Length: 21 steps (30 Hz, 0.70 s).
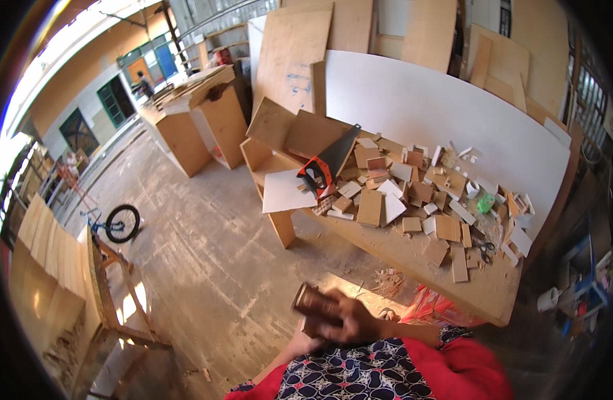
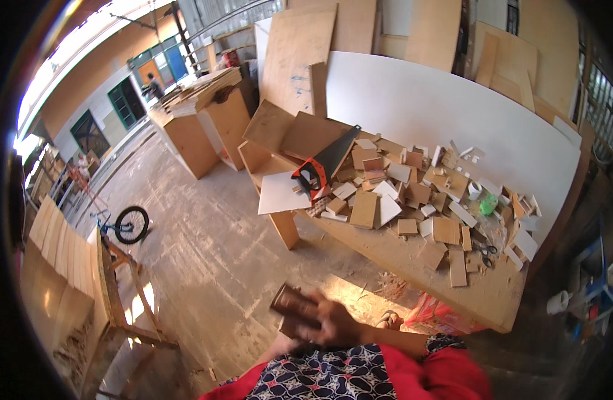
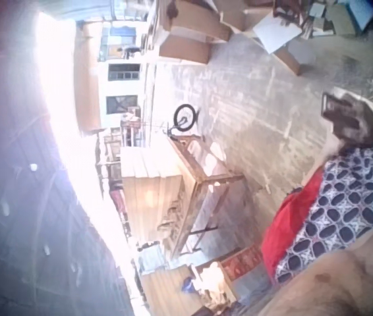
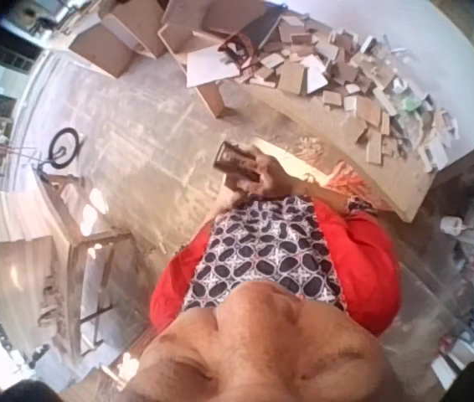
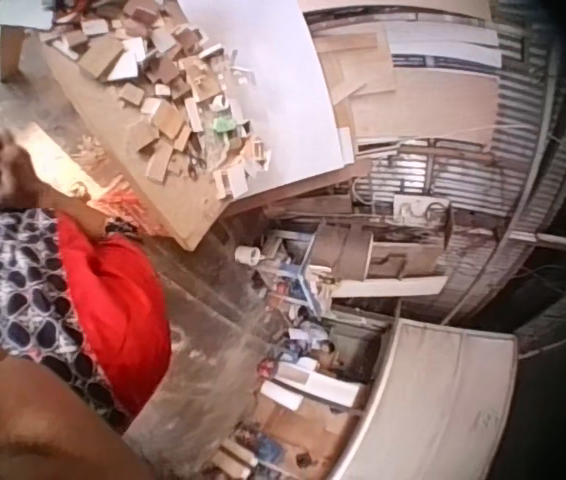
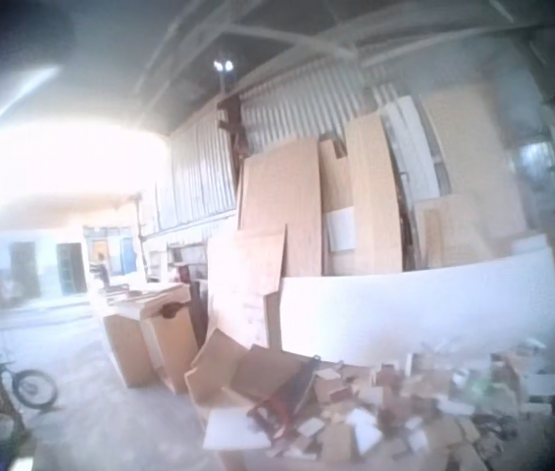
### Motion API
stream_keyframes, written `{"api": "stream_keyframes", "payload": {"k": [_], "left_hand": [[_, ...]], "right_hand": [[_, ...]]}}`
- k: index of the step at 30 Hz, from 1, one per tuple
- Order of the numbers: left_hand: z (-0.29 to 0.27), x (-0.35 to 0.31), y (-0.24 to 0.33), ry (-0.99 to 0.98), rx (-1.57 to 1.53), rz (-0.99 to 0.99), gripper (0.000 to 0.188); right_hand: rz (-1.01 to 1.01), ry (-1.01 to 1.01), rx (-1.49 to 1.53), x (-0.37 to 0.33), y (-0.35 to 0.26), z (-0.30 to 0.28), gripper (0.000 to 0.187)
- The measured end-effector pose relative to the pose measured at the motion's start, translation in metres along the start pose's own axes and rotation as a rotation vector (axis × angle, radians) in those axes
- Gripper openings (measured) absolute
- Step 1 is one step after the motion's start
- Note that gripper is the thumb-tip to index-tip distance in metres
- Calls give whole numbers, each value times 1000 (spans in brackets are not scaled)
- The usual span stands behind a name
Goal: The person fits small wooden pieces together by hand and sands the edges of the pieces with a sanding block.
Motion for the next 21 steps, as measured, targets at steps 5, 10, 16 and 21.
{"api": "stream_keyframes", "payload": {"k": [5,10,16,21], "left_hand": [[-10,2,-2,-26,-1,126,68],[-19,2,-24,-37,233,-155,68],[-32,-12,-28,1,323,-120,88],[-34,-20,-17,5,370,-308,56]], "right_hand": [[198,120,-124,-6,53,-8,65],[-23,27,-84,-15,17,20,64],[232,182,-18,-11,65,9,67],[-29,49,-7,0,29,24,67]]}}
Point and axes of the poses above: each hand's wrist, its own x-axis towards the middle knuckle, its own z-axis out of the palm, y = z × x, the point moved 8 cm from there along x, towards the middle knuckle, and after that the axes turned 8 degrees about -y, right-handed, at the moved point
